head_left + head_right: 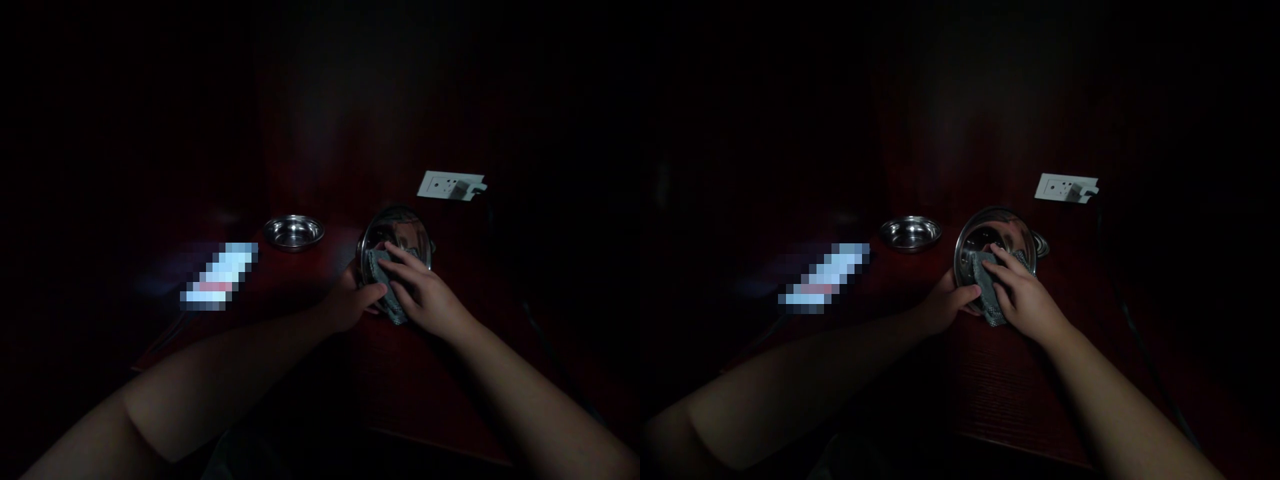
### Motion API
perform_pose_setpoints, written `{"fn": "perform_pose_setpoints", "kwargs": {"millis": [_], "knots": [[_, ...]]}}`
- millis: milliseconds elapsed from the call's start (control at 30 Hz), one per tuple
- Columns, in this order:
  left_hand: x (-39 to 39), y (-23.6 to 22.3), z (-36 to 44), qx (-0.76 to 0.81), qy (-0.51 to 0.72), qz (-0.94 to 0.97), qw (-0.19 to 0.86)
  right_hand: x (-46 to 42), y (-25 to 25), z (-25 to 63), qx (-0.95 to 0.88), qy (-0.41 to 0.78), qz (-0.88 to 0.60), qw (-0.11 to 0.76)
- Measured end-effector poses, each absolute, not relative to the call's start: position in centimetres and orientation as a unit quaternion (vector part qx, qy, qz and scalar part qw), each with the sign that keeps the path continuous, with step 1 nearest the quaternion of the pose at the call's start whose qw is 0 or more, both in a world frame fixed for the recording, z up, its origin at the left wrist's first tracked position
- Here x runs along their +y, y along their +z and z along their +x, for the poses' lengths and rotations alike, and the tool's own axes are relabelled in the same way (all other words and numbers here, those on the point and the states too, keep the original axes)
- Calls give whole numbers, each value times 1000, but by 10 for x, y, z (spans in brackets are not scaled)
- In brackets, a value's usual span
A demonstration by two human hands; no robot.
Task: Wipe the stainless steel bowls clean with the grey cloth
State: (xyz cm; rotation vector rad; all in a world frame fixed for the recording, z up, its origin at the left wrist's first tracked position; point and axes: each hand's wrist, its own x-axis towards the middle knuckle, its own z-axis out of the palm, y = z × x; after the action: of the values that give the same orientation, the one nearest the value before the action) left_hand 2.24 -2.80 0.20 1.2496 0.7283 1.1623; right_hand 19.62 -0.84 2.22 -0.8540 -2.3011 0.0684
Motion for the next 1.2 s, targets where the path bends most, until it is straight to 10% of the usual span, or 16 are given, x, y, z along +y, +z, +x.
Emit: {"fn": "perform_pose_setpoints", "kwargs": {"millis": [467,1200], "knots": [[-29,-1,23,308,497,533,612,-2,19,197,-855,-59,-348,380],[-23,-1,19,303,428,523,672,-1,15,197,-862,128,-329,364]]}}
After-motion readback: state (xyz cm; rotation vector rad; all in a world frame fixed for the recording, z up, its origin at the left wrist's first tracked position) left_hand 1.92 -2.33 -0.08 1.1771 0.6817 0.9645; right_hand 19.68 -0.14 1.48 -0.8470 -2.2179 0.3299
